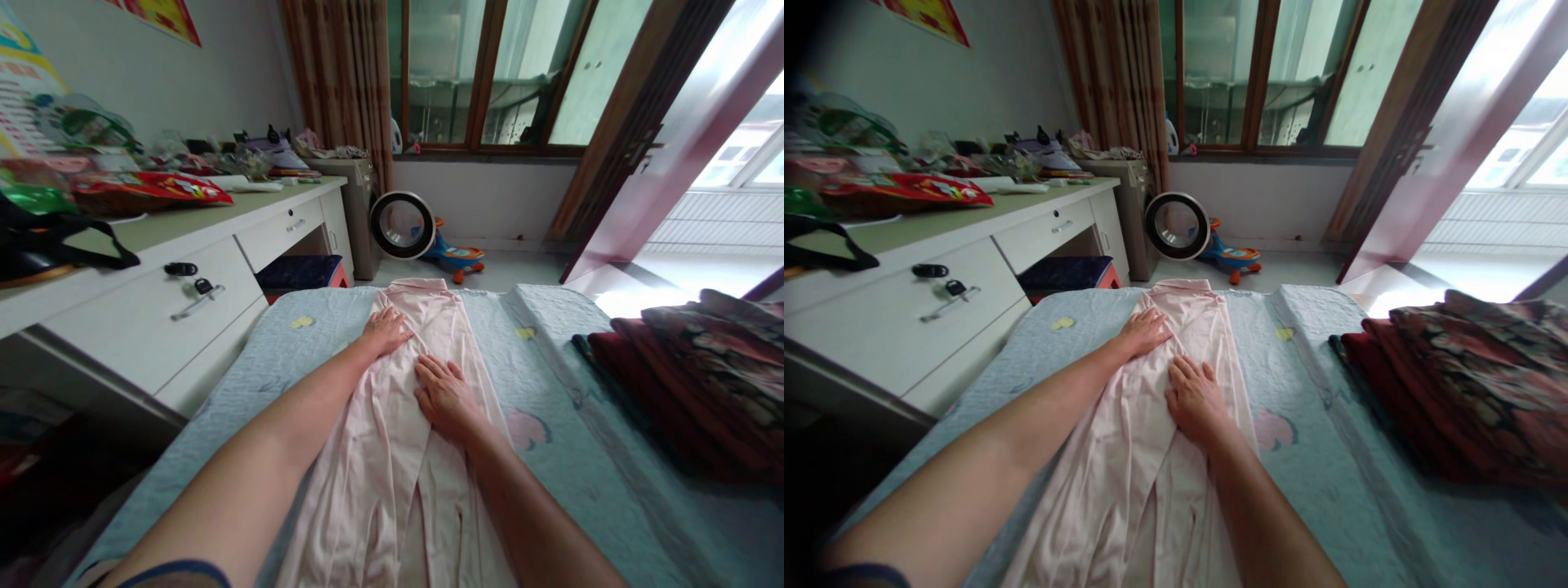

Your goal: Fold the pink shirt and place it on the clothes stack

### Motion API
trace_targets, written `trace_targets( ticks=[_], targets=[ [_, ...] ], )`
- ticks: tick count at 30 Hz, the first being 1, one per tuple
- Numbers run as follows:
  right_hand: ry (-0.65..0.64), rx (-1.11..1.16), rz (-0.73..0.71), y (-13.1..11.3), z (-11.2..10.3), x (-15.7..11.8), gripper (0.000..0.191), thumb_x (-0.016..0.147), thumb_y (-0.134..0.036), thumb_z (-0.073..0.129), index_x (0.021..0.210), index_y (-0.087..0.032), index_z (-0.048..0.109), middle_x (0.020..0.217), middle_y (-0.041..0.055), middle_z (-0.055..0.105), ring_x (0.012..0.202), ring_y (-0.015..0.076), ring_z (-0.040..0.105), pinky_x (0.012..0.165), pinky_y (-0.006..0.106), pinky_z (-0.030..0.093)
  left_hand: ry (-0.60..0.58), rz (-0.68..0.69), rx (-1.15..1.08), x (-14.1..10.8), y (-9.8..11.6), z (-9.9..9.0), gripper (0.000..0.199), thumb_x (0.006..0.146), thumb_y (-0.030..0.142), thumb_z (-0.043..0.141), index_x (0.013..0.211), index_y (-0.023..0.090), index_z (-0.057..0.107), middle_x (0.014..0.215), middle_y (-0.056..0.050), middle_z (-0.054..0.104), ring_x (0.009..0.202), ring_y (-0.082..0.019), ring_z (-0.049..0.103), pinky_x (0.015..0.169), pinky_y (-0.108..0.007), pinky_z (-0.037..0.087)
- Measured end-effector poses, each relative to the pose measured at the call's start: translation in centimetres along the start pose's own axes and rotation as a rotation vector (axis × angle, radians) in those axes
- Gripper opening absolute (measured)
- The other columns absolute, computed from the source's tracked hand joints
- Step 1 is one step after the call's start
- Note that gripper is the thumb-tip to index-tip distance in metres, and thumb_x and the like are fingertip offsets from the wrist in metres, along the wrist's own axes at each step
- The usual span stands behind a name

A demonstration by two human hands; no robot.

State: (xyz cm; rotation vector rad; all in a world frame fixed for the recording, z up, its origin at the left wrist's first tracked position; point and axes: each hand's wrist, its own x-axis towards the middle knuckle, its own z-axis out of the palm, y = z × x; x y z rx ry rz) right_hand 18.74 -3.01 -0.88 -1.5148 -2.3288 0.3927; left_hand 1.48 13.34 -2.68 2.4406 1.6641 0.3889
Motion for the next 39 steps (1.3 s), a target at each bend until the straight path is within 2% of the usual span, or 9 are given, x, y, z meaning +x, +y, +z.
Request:
trace_targets(
  ticks=[6,8,11,15,18,21,29,33,39],
  targets=[
    [0.002,0.015,-0.004,0.1,-0.1,0.0,0.048,0.093,-0.027,0.047,0.140,-0.022,0.050,0.153,0.0091,0.042,0.144,0.0230,0.032,0.116,0.049,0.019,0.022,-0.071,-0.080,0.9,-0.3,0.2,0.050,0.089,0.045,0.056,0.133,0.020,0.054,0.149,-0.015,0.046,0.143,-0.031,0.034,0.117,-0.050,0.018],
    [0.003,0.012,-0.005,0.2,0.0,0.0,0.048,0.093,-0.028,0.048,0.140,-0.022,0.050,0.153,0.0095,0.043,0.144,0.0226,0.032,0.116,0.049,0.019,0.043,-0.094,-0.122,1.0,-0.5,0.3,0.051,0.087,0.042,0.059,0.134,0.022,0.052,0.151,-0.014,0.044,0.142,-0.030,0.035,0.117,-0.047,0.021],
    [0.008,0.007,-0.004,0.3,0.2,0.1,0.048,0.093,-0.029,0.048,0.140,-0.022,0.050,0.153,0.0092,0.043,0.144,0.0225,0.032,0.116,0.049,0.019,0.108,-0.164,-0.197,1.5,-1.0,-0.1,0.051,0.088,0.028,0.055,0.138,0.020,0.048,0.151,-0.014,0.043,0.141,-0.026,0.038,0.114,-0.038,0.029],
    [0.014,0.006,-0.005,0.4,0.3,0.1,0.048,0.093,-0.029,0.048,0.140,-0.022,0.051,0.153,0.0085,0.043,0.144,0.0233,0.032,0.116,0.048,0.019,0.157,-0.279,-0.321,3.0,-2.1,-0.9,0.044,0.084,0.012,0.050,0.128,0.015,0.055,0.128,-0.014,0.063,0.120,-0.023,0.058,0.101,-0.032,0.043],
    [0.020,0.012,-0.008,0.3,0.3,0.0,0.047,0.093,-0.029,0.048,0.139,-0.021,0.051,0.153,0.0085,0.044,0.144,0.0235,0.033,0.116,0.048,0.020,0.170,-0.318,-0.427,4.3,-2.4,-1.1,0.038,0.078,0.011,0.058,0.116,0.015,0.062,0.113,-0.010,0.070,0.104,-0.022,0.065,0.092,-0.029,0.048],
    [0.025,0.016,-0.012,0.3,0.3,0.0,0.048,0.093,-0.028,0.049,0.140,-0.022,0.051,0.152,0.0085,0.044,0.143,0.0228,0.033,0.116,0.047,0.019,0.202,-0.337,-0.537,5.0,-2.4,-0.9,0.041,0.072,0.008,0.061,0.112,0.015,0.065,0.114,-0.008,0.070,0.103,-0.020,0.065,0.090,-0.027,0.049],
    [0.033,0.023,-0.008,0.4,0.2,0.0,0.048,0.092,-0.029,0.049,0.139,-0.023,0.051,0.152,0.0077,0.045,0.142,0.0228,0.034,0.116,0.046,0.020,0.190,-0.332,-0.778,4.8,-2.4,-0.9,0.062,0.066,0.002,0.053,0.126,0.017,0.060,0.125,-0.007,0.068,0.108,-0.018,0.065,0.091,-0.025,0.050],
    [0.029,0.029,0.001,0.3,0.1,0.0,0.047,0.092,-0.029,0.050,0.139,-0.022,0.052,0.151,0.0070,0.046,0.142,0.0233,0.034,0.116,0.046,0.020,0.184,-0.336,-0.816,5.1,-2.6,-1.1,0.061,0.065,0.001,0.054,0.123,0.018,0.062,0.121,-0.007,0.069,0.104,-0.018,0.066,0.089,-0.026,0.051],
    [0.028,0.026,-0.006,0.4,0.1,0.1,0.047,0.092,-0.029,0.051,0.138,-0.022,0.053,0.151,0.0070,0.046,0.142,0.0228,0.034,0.116,0.044,0.019,0.256,-0.397,-0.796,5.8,-3.0,-0.7,0.057,0.068,0.009,0.063,0.125,0.016,0.060,0.112,-0.009,0.071,0.096,-0.021,0.067,0.088,-0.030,0.051]
  ],
)
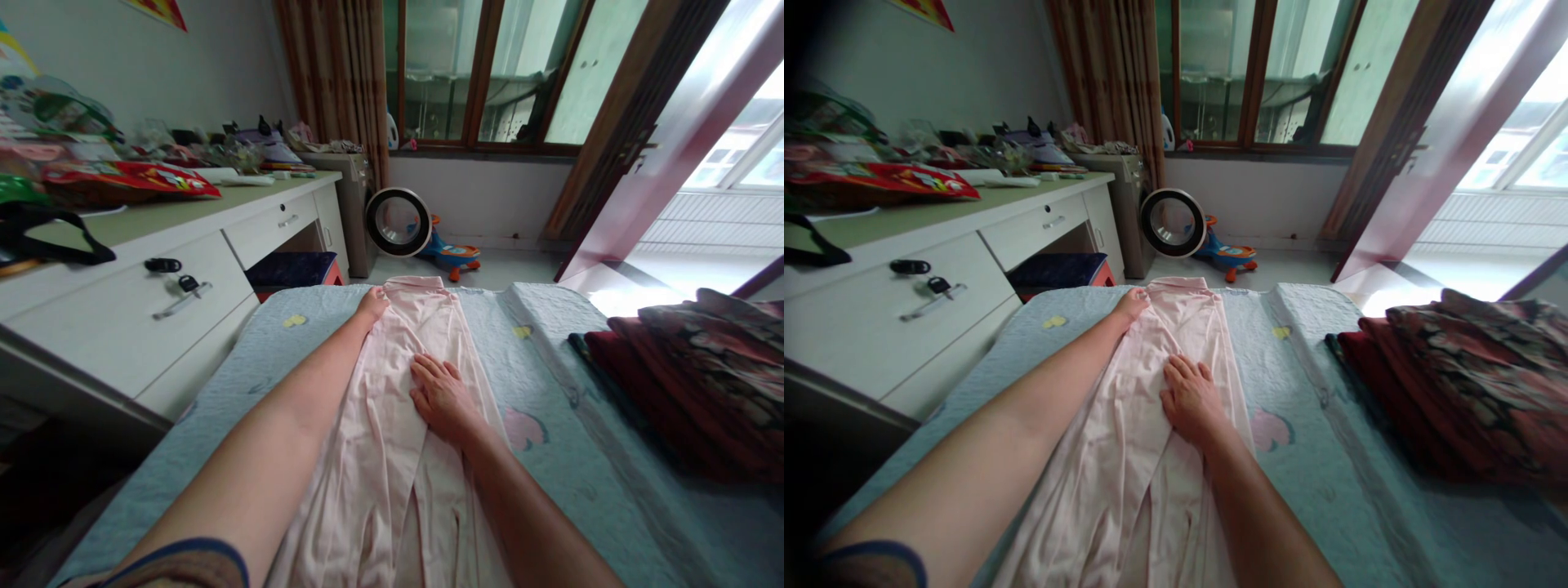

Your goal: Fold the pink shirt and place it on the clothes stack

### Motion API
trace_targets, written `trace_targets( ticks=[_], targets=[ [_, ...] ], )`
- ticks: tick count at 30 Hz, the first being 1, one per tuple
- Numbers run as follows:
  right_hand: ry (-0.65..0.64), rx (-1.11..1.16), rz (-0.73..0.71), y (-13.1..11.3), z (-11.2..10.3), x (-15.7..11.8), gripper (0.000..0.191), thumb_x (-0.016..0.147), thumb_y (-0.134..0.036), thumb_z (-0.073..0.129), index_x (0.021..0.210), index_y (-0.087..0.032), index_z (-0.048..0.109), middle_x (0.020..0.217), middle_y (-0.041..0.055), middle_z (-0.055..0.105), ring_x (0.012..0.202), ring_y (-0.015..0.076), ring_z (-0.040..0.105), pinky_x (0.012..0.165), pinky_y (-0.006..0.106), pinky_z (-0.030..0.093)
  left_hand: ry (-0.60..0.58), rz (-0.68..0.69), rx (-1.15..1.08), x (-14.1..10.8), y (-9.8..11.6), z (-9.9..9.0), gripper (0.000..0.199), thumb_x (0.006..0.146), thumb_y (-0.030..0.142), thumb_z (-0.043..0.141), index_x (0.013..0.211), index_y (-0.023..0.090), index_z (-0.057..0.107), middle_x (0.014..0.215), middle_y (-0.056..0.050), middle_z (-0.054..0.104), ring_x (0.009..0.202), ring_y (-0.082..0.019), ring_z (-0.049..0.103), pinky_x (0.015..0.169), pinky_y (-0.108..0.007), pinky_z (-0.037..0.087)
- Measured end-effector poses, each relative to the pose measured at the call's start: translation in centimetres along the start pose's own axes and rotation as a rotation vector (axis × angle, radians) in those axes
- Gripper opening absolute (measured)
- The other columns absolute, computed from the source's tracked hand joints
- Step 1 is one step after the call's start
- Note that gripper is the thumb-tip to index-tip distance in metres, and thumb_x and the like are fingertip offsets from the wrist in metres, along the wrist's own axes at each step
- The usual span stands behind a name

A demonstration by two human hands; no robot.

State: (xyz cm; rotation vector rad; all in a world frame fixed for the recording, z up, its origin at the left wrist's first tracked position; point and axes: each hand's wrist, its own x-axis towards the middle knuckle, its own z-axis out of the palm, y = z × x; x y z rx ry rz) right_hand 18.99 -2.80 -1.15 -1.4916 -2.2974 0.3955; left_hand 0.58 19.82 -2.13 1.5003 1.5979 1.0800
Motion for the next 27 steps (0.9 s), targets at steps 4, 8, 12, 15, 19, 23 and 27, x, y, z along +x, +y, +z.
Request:
trace_targets(
  ticks=[4,8,12,15,19,23,27],
  targets=[
    [0.005,-0.010,-0.004,0.0,0.0,0.0,0.046,0.092,-0.029,0.051,0.138,-0.022,0.053,0.150,0.0072,0.047,0.142,0.0226,0.035,0.116,0.044,0.020,-0.038,0.016,-0.023,0.0,-0.5,0.0,0.046,0.071,0.011,0.062,0.116,0.014,0.067,0.106,-0.009,0.073,0.091,-0.022,0.069,0.089,-0.033,0.052],
    [0.004,-0.023,-0.005,0.0,0.0,0.0,0.047,0.092,-0.028,0.051,0.138,-0.022,0.053,0.151,0.0073,0.046,0.142,0.0220,0.034,0.116,0.043,0.020,-0.086,0.069,-0.054,0.1,-1.1,0.1,0.044,0.069,0.017,0.068,0.112,0.014,0.070,0.108,-0.010,0.074,0.095,-0.023,0.069,0.095,-0.037,0.050],
    [-0.014,-0.016,0.001,0.1,0.1,0.1,0.048,0.092,-0.029,0.050,0.139,-0.022,0.052,0.152,0.0073,0.045,0.143,0.0219,0.033,0.116,0.043,0.018,-0.112,0.142,-0.038,0.4,-1.5,0.4,0.056,0.064,0.018,0.071,0.120,0.012,0.067,0.115,-0.012,0.072,0.104,-0.027,0.067,0.100,-0.040,0.047],
    [-0.014,-0.015,0.004,0.1,0.1,0.0,0.048,0.092,-0.030,0.050,0.139,-0.021,0.051,0.152,0.0066,0.045,0.143,0.0222,0.033,0.116,0.043,0.018,-0.107,0.206,0.029,0.8,-1.6,0.3,0.063,0.062,0.011,0.069,0.125,0.012,0.063,0.120,-0.012,0.069,0.111,-0.027,0.065,0.103,-0.039,0.046],
    [-0.012,-0.012,0.000,0.1,0.2,0.1,0.048,0.092,-0.030,0.050,0.139,-0.021,0.052,0.152,0.0065,0.045,0.143,0.0226,0.033,0.116,0.044,0.019,0.017,0.277,0.197,0.5,-1.1,-0.6,0.068,0.070,0.004,0.057,0.137,0.013,0.050,0.141,-0.014,0.054,0.134,-0.026,0.047,0.116,-0.043,0.033],
    [-0.013,-0.009,0.001,0.2,0.2,0.1,0.048,0.091,-0.030,0.050,0.139,-0.022,0.052,0.152,0.0073,0.045,0.143,0.0231,0.033,0.116,0.044,0.019,0.075,0.356,0.405,-1.1,-0.3,-1.3,0.057,0.084,0.005,0.043,0.140,0.013,0.045,0.156,-0.015,0.034,0.147,-0.024,0.028,0.122,-0.043,0.020],
    [-0.017,-0.011,0.002,0.2,0.2,0.1,0.049,0.092,-0.030,0.050,0.140,-0.021,0.051,0.152,0.0074,0.044,0.143,0.0230,0.032,0.116,0.045,0.018,-0.138,0.424,0.629,-3.0,-0.3,-0.4,0.039,0.091,0.023,0.048,0.129,0.020,0.057,0.150,-0.009,0.047,0.143,-0.023,0.036,0.121,-0.043,0.021]
  ],
)
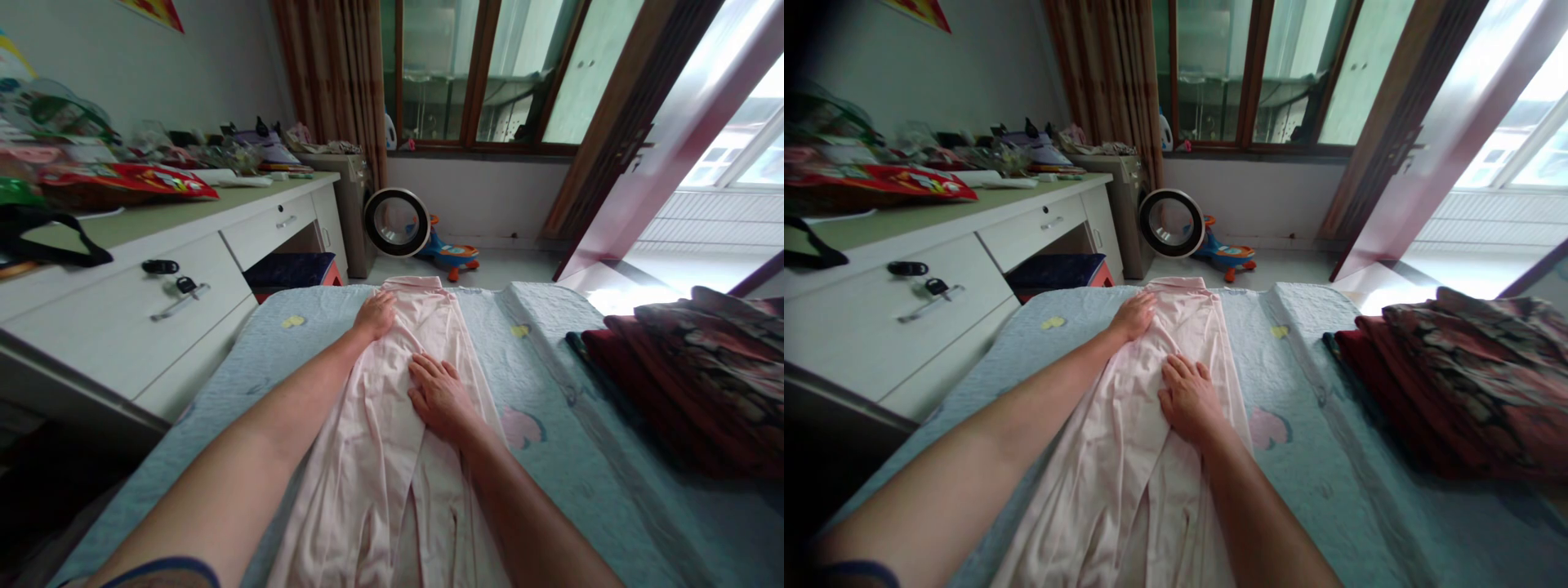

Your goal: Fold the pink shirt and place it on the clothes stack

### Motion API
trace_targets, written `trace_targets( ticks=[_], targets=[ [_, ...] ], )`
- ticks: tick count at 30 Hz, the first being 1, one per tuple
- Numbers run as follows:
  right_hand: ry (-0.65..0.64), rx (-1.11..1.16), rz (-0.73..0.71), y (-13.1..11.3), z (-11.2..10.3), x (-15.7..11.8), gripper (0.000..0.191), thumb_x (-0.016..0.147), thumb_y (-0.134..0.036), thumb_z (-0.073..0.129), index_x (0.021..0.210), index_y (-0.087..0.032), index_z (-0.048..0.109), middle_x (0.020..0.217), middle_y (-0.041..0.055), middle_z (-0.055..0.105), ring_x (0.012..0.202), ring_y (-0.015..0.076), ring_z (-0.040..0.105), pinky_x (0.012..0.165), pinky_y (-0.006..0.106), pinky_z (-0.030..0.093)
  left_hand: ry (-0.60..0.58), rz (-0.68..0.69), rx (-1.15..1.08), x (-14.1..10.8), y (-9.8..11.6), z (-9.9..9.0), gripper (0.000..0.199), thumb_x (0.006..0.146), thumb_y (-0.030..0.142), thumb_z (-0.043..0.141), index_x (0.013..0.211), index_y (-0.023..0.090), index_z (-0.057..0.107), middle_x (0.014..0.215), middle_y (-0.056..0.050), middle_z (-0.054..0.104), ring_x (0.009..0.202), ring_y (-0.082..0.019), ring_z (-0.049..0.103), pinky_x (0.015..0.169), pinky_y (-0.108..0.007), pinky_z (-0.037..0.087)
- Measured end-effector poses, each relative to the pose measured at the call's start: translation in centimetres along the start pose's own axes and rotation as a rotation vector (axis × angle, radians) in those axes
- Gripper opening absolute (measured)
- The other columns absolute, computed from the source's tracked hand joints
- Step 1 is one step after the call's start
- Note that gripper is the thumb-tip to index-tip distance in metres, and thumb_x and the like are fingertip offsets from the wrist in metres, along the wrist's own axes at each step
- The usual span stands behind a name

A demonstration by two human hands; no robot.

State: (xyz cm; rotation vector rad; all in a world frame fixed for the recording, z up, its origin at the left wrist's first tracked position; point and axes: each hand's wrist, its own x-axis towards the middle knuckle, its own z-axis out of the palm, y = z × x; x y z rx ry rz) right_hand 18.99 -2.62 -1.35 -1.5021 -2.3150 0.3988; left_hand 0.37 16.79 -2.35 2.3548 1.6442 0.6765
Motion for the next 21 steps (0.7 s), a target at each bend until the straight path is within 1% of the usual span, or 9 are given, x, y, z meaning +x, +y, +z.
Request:
trace_targets(
  ticks=[3,7,9,11,12,14,16,17,21],
  targets=[
    [-0.004,-0.003,0.001,0.0,-0.1,0.0,0.049,0.092,-0.030,0.050,0.140,-0.021,0.051,0.153,0.0070,0.044,0.143,0.0226,0.032,0.116,0.044,0.019,-0.151,-0.010,0.116,-0.3,0.3,0.8,0.046,0.092,0.040,0.050,0.133,0.020,0.054,0.150,-0.013,0.046,0.142,-0.029,0.037,0.117,-0.053,0.024],
    [0.004,0.003,-0.003,-0.1,0.0,-0.1,0.049,0.092,-0.029,0.049,0.140,-0.022,0.051,0.152,0.0068,0.044,0.143,0.0223,0.033,0.116,0.044,0.019,-0.234,-0.070,0.220,-0.1,0.5,0.6,0.058,0.093,0.051,0.043,0.144,0.023,0.044,0.157,-0.014,0.035,0.144,-0.030,0.033,0.114,-0.057,0.025],
    [0.007,0.007,-0.001,0.0,0.0,-0.1,0.049,0.092,-0.029,0.049,0.140,-0.022,0.051,0.152,0.0072,0.044,0.143,0.0224,0.033,0.116,0.045,0.019,-0.217,-0.087,0.261,-0.4,1.1,0.2,0.058,0.094,0.050,0.041,0.147,0.024,0.039,0.160,-0.013,0.030,0.146,-0.030,0.028,0.116,-0.058,0.021],
    [0.008,0.009,-0.002,0.0,0.0,-0.1,0.049,0.091,-0.029,0.050,0.140,-0.022,0.051,0.152,0.0075,0.045,0.143,0.0228,0.033,0.116,0.046,0.020,-0.130,-0.071,0.316,-1.4,2.0,-0.2,0.057,0.096,0.043,0.040,0.148,0.021,0.037,0.161,-0.014,0.028,0.147,-0.030,0.026,0.118,-0.055,0.017],
    [0.010,0.009,-0.004,0.0,0.0,-0.1,0.048,0.091,-0.028,0.051,0.139,-0.022,0.052,0.152,0.0074,0.045,0.143,0.0231,0.033,0.116,0.046,0.020,-0.080,-0.045,0.339,-2.1,2.6,-0.3,0.055,0.096,0.038,0.040,0.148,0.018,0.038,0.159,-0.016,0.030,0.146,-0.029,0.028,0.118,-0.052,0.018],
    [0.025,0.012,-0.012,-0.1,0.0,-0.1,0.046,0.091,-0.027,0.051,0.136,-0.021,0.054,0.150,0.0075,0.048,0.142,0.0235,0.035,0.115,0.045,0.021,-0.021,0.029,0.362,-3.9,3.7,-0.2,0.048,0.097,0.032,0.038,0.142,0.015,0.045,0.151,-0.017,0.042,0.140,-0.027,0.038,0.117,-0.045,0.025],
    [0.058,0.016,-0.027,-0.2,-0.2,-0.1,0.041,0.090,-0.025,0.052,0.131,-0.020,0.058,0.145,0.0077,0.053,0.139,0.0230,0.040,0.114,0.043,0.024,-0.046,0.087,0.352,-5.6,4.5,0.3,0.043,0.098,0.035,0.038,0.134,0.017,0.053,0.142,-0.014,0.053,0.133,-0.024,0.047,0.113,-0.039,0.032],
    [0.077,0.017,-0.035,-0.2,-0.2,-0.1,0.038,0.090,-0.024,0.052,0.127,-0.020,0.061,0.141,0.0078,0.056,0.136,0.0223,0.043,0.113,0.041,0.026,-0.068,0.099,0.346,-6.4,4.7,0.6,0.044,0.098,0.039,0.039,0.133,0.017,0.053,0.142,-0.013,0.054,0.133,-0.024,0.047,0.113,-0.039,0.033],
    [0.143,-0.003,-0.049,-0.3,-0.5,-0.2,0.025,0.093,-0.021,0.048,0.108,-0.020,0.068,0.121,0.0071,0.068,0.119,0.0188,0.057,0.104,0.033,0.036,-0.133,0.081,0.317,-7.7,5.0,1.3,0.055,0.099,0.049,0.036,0.141,0.016,0.046,0.153,-0.014,0.043,0.142,-0.027,0.037,0.116,-0.046,0.029]
  ],
)
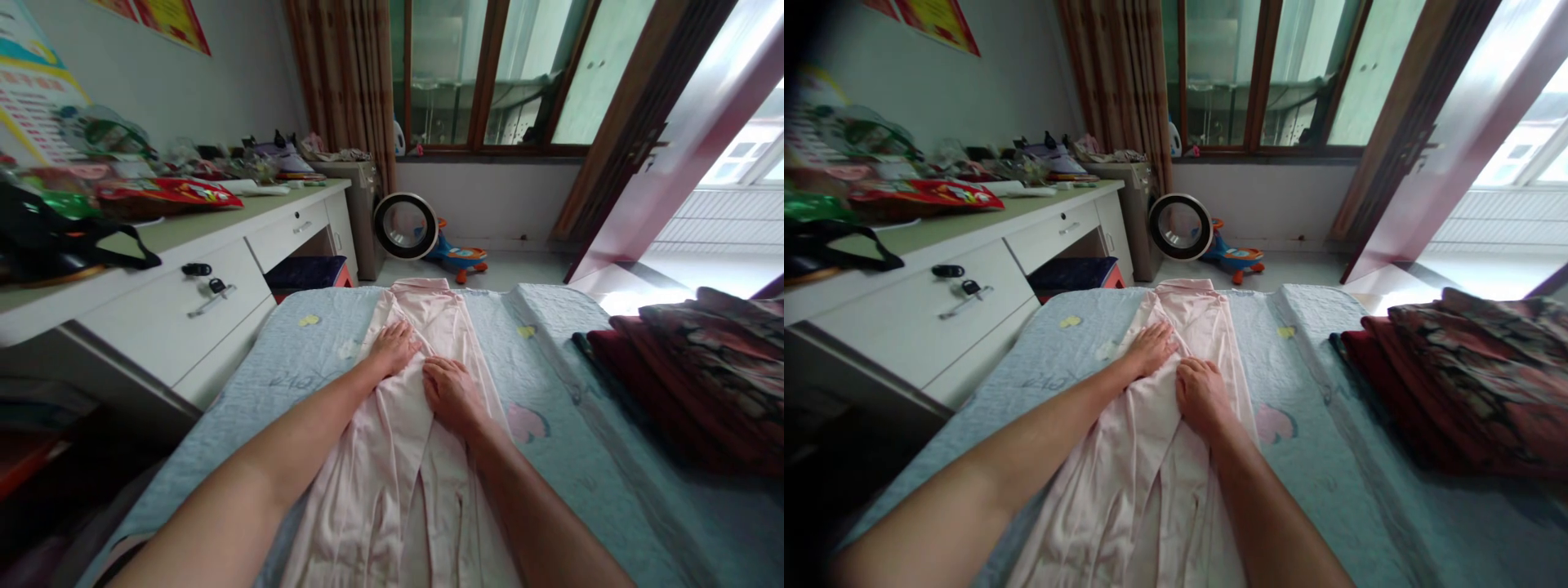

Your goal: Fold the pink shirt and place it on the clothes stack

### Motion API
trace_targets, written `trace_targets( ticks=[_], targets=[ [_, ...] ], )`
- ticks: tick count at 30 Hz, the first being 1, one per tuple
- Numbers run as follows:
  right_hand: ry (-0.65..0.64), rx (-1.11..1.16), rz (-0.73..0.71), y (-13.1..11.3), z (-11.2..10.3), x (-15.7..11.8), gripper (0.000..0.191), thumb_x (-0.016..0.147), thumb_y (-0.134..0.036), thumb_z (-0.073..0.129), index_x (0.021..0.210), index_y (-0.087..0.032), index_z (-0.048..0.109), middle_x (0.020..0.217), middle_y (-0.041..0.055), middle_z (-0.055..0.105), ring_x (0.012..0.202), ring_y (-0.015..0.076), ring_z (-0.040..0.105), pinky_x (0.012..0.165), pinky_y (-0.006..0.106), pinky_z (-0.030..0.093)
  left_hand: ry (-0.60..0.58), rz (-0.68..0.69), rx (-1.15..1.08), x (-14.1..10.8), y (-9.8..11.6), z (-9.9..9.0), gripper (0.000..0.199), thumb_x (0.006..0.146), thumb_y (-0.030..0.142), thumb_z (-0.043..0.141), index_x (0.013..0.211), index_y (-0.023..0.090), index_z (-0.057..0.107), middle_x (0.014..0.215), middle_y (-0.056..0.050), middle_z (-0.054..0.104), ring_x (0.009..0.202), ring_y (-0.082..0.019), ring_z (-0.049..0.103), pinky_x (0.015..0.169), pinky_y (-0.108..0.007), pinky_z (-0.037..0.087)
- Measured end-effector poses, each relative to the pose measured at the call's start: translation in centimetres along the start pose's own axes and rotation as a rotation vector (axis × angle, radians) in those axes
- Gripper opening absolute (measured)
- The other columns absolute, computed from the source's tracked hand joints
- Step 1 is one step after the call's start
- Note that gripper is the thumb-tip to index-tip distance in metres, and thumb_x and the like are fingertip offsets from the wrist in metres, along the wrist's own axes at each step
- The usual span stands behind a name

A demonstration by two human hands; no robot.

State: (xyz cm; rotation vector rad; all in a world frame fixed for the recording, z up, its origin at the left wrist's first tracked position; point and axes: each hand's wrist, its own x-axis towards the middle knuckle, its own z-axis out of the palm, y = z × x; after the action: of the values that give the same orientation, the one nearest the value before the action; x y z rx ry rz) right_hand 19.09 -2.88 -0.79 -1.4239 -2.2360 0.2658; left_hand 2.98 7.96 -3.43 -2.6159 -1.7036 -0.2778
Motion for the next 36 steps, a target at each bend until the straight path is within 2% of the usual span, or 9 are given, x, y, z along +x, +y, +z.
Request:
trace_targets(
  ticks=[3,6,17,24,28,31,34,36],
  targets=[
    [0.019,-0.026,-0.013,0.2,-0.1,-0.2,0.025,0.095,-0.021,0.046,0.104,-0.020,0.069,0.117,0.0066,0.070,0.114,0.0179,0.059,0.100,0.032,0.038,0.035,0.006,-0.006,-0.5,0.1,-0.3,0.053,0.099,0.047,0.036,0.141,0.015,0.047,0.152,-0.015,0.044,0.142,-0.026,0.038,0.116,-0.044,0.029],
    [0.017,-0.039,-0.030,0.6,0.0,-0.4,0.025,0.095,-0.021,0.048,0.107,-0.021,0.069,0.121,0.0071,0.068,0.117,0.0181,0.058,0.102,0.033,0.036,0.082,0.037,-0.006,-2.4,0.4,-0.9,0.051,0.099,0.043,0.040,0.139,0.013,0.048,0.148,-0.016,0.048,0.139,-0.025,0.041,0.116,-0.041,0.031],
    [-0.031,-0.082,-0.007,0.7,0.1,-0.5,0.030,0.096,-0.025,0.045,0.116,-0.020,0.066,0.130,0.0080,0.063,0.123,0.0186,0.052,0.107,0.034,0.033,0.026,0.147,-0.154,-17.5,2.2,-3.1,0.049,0.098,0.038,0.043,0.141,0.015,0.047,0.148,-0.017,0.048,0.140,-0.026,0.042,0.115,-0.044,0.035],
    [-0.065,-0.197,-0.031,0.4,0.3,-0.5,0.031,0.099,-0.025,0.040,0.119,-0.017,0.062,0.127,0.0111,0.062,0.123,0.0211,0.051,0.104,0.034,0.033,0.039,0.098,-0.150,-24.7,5.1,-4.3,0.059,0.095,0.040,0.052,0.148,0.021,0.036,0.154,-0.017,0.040,0.143,-0.029,0.036,0.115,-0.050,0.033],
    [-0.127,-0.215,-0.017,0.3,0.1,-0.2,0.033,0.101,-0.023,0.037,0.122,-0.015,0.061,0.129,0.0137,0.060,0.123,0.0208,0.051,0.102,0.033,0.035,-0.032,0.103,-0.123,-27.1,6.1,-4.8,0.057,0.097,0.043,0.047,0.147,0.018,0.038,0.151,-0.018,0.044,0.141,-0.031,0.038,0.114,-0.051,0.033],
    [-0.154,-0.222,-0.018,-0.4,-0.2,-0.6,0.034,0.098,-0.022,0.042,0.127,-0.014,0.058,0.138,0.0156,0.055,0.130,0.0221,0.045,0.107,0.036,0.033,-0.020,0.117,-0.137,-28.2,6.5,-5.1,0.054,0.099,0.044,0.042,0.147,0.020,0.039,0.150,-0.014,0.047,0.140,-0.029,0.040,0.115,-0.050,0.031],
    [-0.119,-0.220,-0.032,-1.6,-0.4,-2.2,0.040,0.097,-0.029,0.047,0.134,-0.015,0.053,0.148,0.0149,0.046,0.138,0.0245,0.037,0.112,0.042,0.028,0.005,0.118,-0.153,-28.5,6.6,-5.3,0.052,0.099,0.043,0.041,0.146,0.021,0.041,0.148,-0.012,0.049,0.139,-0.028,0.042,0.116,-0.048,0.031],
    [-0.131,-0.201,-0.065,-2.6,-0.3,-3.7,0.043,0.098,-0.034,0.045,0.136,-0.016,0.052,0.149,0.0143,0.045,0.138,0.0245,0.038,0.112,0.044,0.027,0.018,0.120,-0.150,-28.5,6.6,-5.4,0.051,0.098,0.043,0.042,0.144,0.021,0.043,0.147,-0.012,0.050,0.138,-0.028,0.042,0.116,-0.048,0.031]
  ],
)
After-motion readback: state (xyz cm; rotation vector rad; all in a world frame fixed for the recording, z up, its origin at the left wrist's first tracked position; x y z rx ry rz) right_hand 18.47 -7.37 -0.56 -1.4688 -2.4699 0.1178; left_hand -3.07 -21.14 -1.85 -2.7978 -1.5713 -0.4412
